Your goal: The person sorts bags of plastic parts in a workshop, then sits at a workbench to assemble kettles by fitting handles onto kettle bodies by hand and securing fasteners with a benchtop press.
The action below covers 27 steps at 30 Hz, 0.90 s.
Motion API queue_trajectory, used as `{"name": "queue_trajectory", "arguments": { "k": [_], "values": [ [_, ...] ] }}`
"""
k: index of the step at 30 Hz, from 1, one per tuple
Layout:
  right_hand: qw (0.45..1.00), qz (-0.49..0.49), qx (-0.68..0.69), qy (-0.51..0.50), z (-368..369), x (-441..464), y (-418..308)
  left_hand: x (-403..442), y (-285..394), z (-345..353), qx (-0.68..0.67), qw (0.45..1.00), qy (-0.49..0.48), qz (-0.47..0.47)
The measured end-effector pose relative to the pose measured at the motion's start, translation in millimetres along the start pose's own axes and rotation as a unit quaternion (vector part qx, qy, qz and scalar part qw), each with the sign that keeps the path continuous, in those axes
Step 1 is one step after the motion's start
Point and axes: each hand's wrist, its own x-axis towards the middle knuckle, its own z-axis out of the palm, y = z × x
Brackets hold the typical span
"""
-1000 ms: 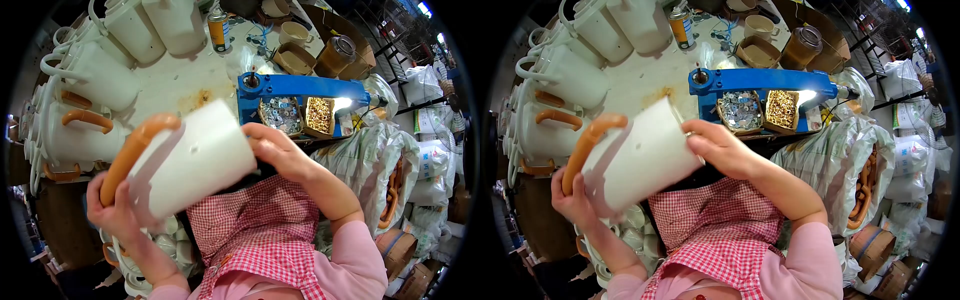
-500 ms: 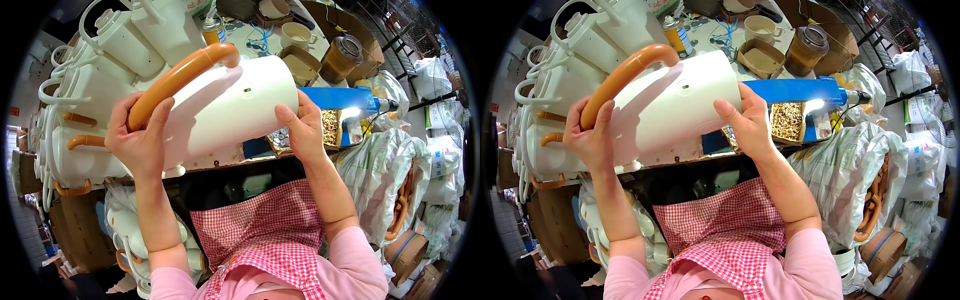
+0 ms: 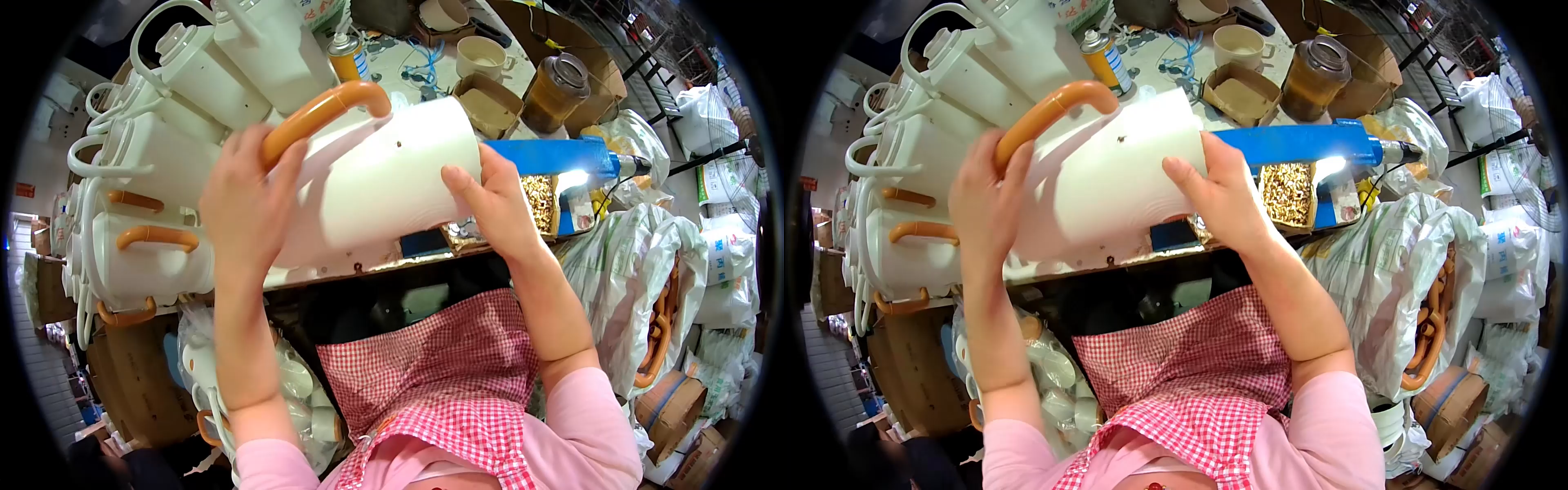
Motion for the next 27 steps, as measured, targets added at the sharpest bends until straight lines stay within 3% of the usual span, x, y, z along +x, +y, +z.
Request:
{"name": "queue_trajectory", "arguments": {
  "k": [1, 2, 4, 5, 7, 8, 10, 15, 18, 20, 27],
  "values": [
    [1.0, 0.003, 0.002, -0.003, -1, 0, -1, 7, 11, 2, 0.157, 0.983, -0.015, 0.097],
    [1.0, 0.007, 0.012, -0.019, -3, 3, -3, 14, 19, 9, 0.161, 0.982, -0.014, 0.093],
    [0.998, 0.037, 0.029, -0.043, -6, 6, -11, 37, 36, 24, 0.147, 0.972, -0.154, 0.101],
    [0.998, 0.03, 0.034, -0.041, -9, 9, -9, 45, 38, 24, 0.153, 0.971, -0.151, 0.106],
    [0.997, -0.029, -0.026, -0.06, -13, 14, 2, 58, 36, 22, -0.011, 0.966, -0.246, 0.077],
    [0.998, -0.03, -0.014, -0.047, -14, 14, 1, 60, 25, 24, -0.056, 0.967, -0.239, 0.071],
    [0.996, 0.072, 0.008, -0.06, -14, 11, -4, 56, 31, 19, -0.056, 0.964, -0.25, 0.077],
    [0.996, 0.073, 0.023, -0.045, -12, 13, -1, 42, 45, 7, -0.08, 0.953, -0.289, 0.034],
    [0.999, 0.001, -0.012, -0.048, -13, 18, 2, 40, 42, 10, -0.103, 0.949, -0.292, 0.059],
    [0.997, 0.053, -0.002, -0.05, -14, 15, -5, 40, 42, 11, -0.105, 0.946, -0.3, 0.066],
    [0.994, 0.094, 0.014, -0.054, -14, 14, -7, 39, 48, 8, -0.113, 0.939, -0.322, 0.041]
  ]
}}
